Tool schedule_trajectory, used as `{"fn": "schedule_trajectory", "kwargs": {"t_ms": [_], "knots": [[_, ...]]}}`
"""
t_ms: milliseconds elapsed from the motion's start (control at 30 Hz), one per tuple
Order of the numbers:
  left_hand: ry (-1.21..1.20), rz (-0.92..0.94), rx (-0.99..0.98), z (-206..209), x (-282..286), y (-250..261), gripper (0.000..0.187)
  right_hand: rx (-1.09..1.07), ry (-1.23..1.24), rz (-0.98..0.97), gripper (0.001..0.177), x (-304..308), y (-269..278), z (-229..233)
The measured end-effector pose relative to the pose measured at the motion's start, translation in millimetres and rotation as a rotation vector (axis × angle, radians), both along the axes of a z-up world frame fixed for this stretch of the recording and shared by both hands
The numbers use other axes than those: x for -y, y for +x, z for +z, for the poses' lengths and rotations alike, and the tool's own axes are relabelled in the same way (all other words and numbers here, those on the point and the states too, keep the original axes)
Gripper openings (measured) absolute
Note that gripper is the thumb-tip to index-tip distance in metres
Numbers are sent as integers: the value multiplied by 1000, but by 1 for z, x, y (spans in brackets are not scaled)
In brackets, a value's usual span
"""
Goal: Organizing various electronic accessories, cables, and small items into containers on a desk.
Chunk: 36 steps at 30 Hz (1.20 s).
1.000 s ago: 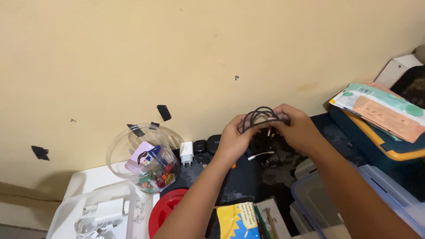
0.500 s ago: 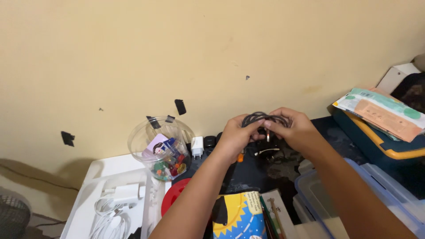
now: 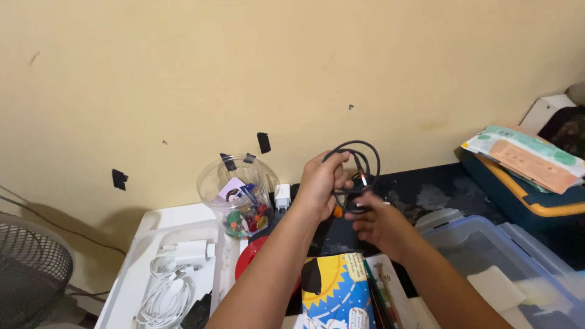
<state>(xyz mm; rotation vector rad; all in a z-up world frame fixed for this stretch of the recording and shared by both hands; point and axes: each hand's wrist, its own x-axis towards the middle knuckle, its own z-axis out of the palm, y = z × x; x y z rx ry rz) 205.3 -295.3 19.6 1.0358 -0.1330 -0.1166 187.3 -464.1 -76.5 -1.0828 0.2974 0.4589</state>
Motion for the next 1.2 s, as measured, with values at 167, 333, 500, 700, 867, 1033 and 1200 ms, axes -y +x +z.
{"fn": "schedule_trajectory", "kwargs": {"t_ms": [167, 333, 500, 700, 867, 1033, 1200], "knots": [[90, -64, -64, 2, -23, -16, 14, 297, -74, 49, 18, 19, 17, -14], [314, -189, -81, -6, -56, -29, 14, 537, -342, 23, 22, 24, 31, 20], [652, -164, -78, -5, -83, -48, 17, 830, -428, 144, 22, -25, 3, 82], [865, -44, -111, 22, -135, -82, 21, 921, -744, 296, 21, -108, -41, 125], [832, 33, -94, 29, -197, -114, 27, 1227, -712, 389, 20, -168, -70, 139], [1006, 100, -123, 44, -251, -158, 31, 1302, -671, 499, 21, -224, -88, 147], [946, -71, -53, 29, -298, -189, 34, 1205, -677, 744, 17, -267, -78, 128]]}}
